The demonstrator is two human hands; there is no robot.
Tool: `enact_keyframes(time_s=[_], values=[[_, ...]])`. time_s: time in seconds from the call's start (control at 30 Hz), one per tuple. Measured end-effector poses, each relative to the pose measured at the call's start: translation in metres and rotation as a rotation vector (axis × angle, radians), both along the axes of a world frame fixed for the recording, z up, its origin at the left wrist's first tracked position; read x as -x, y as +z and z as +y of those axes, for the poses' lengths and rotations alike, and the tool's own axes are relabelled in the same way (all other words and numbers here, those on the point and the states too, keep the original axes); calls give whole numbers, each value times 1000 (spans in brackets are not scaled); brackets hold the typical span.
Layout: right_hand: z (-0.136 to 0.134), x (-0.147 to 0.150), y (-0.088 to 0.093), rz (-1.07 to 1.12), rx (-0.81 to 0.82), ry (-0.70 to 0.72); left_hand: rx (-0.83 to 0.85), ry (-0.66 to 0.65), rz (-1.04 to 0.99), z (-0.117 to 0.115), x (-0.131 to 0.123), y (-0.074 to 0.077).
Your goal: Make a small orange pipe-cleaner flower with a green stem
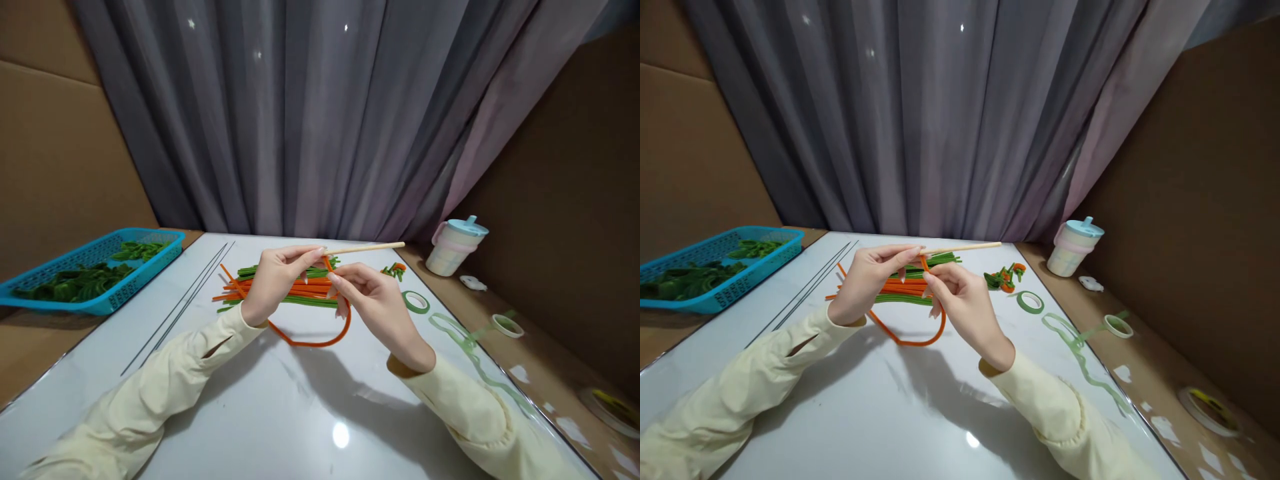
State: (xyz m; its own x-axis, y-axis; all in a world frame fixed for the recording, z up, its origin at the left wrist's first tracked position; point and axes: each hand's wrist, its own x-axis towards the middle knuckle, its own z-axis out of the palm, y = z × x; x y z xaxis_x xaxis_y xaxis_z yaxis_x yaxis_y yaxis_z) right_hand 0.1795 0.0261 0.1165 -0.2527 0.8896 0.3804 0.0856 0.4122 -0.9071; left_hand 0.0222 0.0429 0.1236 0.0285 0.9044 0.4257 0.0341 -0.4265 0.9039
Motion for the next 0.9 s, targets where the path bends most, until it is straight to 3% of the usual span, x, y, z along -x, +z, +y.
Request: enact_keyframes(time_s=[0.2, 0.47, 0.7, 0.8, 0.9], values=[[1, -3, 8, -146, 46, 8, 53, -85, 15, -1, 5, -7], [-4, -4, 16, -226, 109, 82, -53, 71, 77, -4, 3, -12], [-3, -2, 7, -350, 0, 70, -478, 284, 366, -3, 1, -26], [-4, -1, 8, -406, -70, 67, -748, 301, 508, 3, 2, -33], [-4, -3, 10, -479, -112, 79, -899, 267, 626, 9, 3, -40]])
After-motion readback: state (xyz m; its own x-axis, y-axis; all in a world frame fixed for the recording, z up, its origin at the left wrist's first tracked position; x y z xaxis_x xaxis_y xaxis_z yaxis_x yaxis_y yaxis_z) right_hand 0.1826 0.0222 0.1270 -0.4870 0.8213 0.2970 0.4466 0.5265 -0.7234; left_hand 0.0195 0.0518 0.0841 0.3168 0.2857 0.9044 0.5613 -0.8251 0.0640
